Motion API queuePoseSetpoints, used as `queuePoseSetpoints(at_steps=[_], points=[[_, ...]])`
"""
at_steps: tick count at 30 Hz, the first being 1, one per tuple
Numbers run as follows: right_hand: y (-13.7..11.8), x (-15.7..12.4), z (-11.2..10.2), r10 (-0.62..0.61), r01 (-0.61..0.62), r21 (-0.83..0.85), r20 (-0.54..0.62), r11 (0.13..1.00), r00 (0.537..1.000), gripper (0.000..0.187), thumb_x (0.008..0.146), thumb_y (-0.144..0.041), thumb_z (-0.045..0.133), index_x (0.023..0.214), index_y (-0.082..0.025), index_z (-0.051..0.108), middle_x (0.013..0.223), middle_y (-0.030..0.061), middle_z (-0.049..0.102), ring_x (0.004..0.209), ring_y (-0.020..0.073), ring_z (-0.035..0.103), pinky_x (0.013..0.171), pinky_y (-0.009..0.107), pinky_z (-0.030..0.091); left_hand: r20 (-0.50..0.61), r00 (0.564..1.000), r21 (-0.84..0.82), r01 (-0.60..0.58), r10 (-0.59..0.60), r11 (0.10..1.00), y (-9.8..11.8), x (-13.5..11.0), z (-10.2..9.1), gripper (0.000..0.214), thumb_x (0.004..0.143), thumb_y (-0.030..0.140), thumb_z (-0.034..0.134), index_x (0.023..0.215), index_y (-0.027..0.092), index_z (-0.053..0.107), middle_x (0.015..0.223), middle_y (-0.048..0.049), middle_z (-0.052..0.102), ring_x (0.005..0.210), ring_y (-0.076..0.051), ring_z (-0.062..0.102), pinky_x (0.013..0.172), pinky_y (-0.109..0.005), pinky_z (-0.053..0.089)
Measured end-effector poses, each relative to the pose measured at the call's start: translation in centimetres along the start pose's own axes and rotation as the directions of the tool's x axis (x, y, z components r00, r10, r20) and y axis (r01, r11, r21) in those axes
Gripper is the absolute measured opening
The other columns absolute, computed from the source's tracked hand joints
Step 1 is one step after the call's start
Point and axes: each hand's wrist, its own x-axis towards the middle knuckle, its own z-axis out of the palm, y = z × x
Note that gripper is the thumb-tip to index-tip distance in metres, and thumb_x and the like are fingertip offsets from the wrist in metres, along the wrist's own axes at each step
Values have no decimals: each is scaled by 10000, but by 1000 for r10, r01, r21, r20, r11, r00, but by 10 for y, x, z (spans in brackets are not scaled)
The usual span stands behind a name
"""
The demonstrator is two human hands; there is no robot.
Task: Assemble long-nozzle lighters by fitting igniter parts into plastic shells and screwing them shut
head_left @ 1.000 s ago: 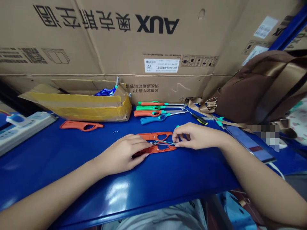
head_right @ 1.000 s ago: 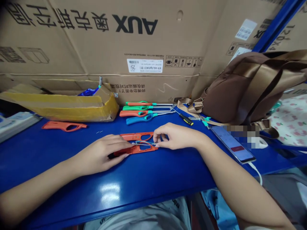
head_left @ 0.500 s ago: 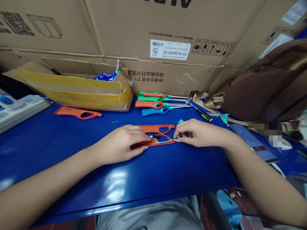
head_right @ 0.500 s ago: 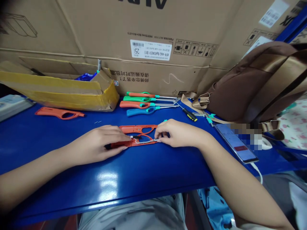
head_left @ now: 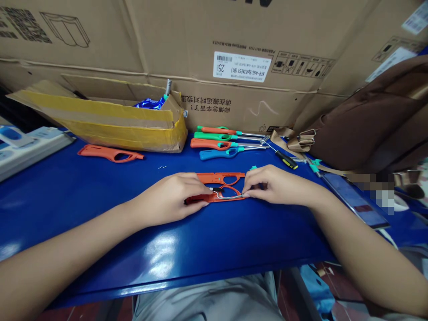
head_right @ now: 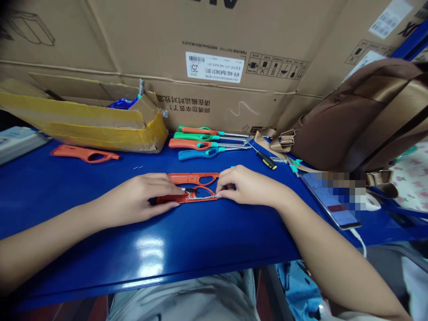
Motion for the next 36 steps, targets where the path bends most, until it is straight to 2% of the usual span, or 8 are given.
queuePoseSetpoints(at_steps=[4, 8, 12, 18, 22, 27, 31, 36], points=[[-2, 2, 1, 148, -149, 47, 22, 988, 989, 136, 885, -261, 692, 813, -162, 749, 771, 22, 690, 661, 119, 557, 619, 243, 392, -25, 1000, -4, -13, 13, 1000, 2, 1, 3, 225, 957, 195, 624, 1145, 209, 747, 1034, -39, 791, 947, -203, 704, 856, -319, 557], [-4, 4, 3, 353, -365, 101, 123, 925, 928, 145, 836, -290, 710, 773, -159, 698, 627, -24, 592, 563, 105, 466, 535, 235, 329, -42, 999, -42, -23, 22, 999, 3, 3, 7, 232, 955, 193, 638, 1160, 204, 745, 1053, -40, 793, 953, -199, 707, 856, -312, 563], [-6, 6, 2, 393, -412, 104, 169, 905, 904, 150, 832, -295, 682, 763, -164, 663, 633, -22, 583, 581, 113, 476, 546, 240, 342, -28, 1000, -61, -11, 10, 998, 4, 4, 7, 248, 943, 179, 655, 1176, 199, 739, 1081, -44, 790, 973, -203, 706, 874, -313, 553], [-1, 3, 0, 302, -326, 160, 155, 932, 941, 175, 854, -334, 691, 838, -161, 677, 731, -8, 608, 574, 98, 507, 558, 236, 385, 30, 996, -53, 86, -85, 995, 8, 3, 0, 195, 891, 160, 700, 1083, 194, 706, 1045, -32, 761, 946, -195, 701, 816, -281, 531], [-4, 3, 5, 173, -180, 225, 50, 958, 984, 224, 869, -348, 723, 995, -171, 669, 889, 3, 611, 580, 75, 536, 574, 226, 443, 53, 978, -49, 203, -201, 978, 12, 1, -4, 236, 851, 178, 722, 1064, 205, 623, 1072, -25, 726, 965, -198, 696, 804, -275, 519], [-17, 7, 20, 8, -7, 101, -7, 995, 1000, 103, 895, -213, 702, 979, -170, 661, 889, -3, 579, 644, 83, 493, 603, 219, 414, 40, 969, -33, 247, -245, 969, 18, 0, -3, 290, 853, 170, 688, 1120, 221, 586, 1105, -17, 699, 996, -197, 681, 818, -280, 513], [-21, 8, 28, -29, 30, 24, -34, 999, 999, 70, 910, -145, 667, 970, -175, 646, 935, 9, 608, 702, 99, 497, 649, 233, 394, -18, 970, -40, 240, -241, 970, 22, 2, 2, 276, 885, 214, 674, 1152, 196, 605, 1107, -44, 686, 1034, -208, 658, 868, -298, 521], [-23, 10, 34, 31, -30, 25, -43, 999, 999, 62, 921, -167, 653, 977, -192, 648, 963, 10, 642, 760, 120, 525, 673, 247, 386, -121, 972, -112, 189, -202, 976, 21, 6, 11, 201, 950, 138, 607, 1138, 181, 667, 977, -30, 716, 965, -170, 675, 846, -255, 530]])
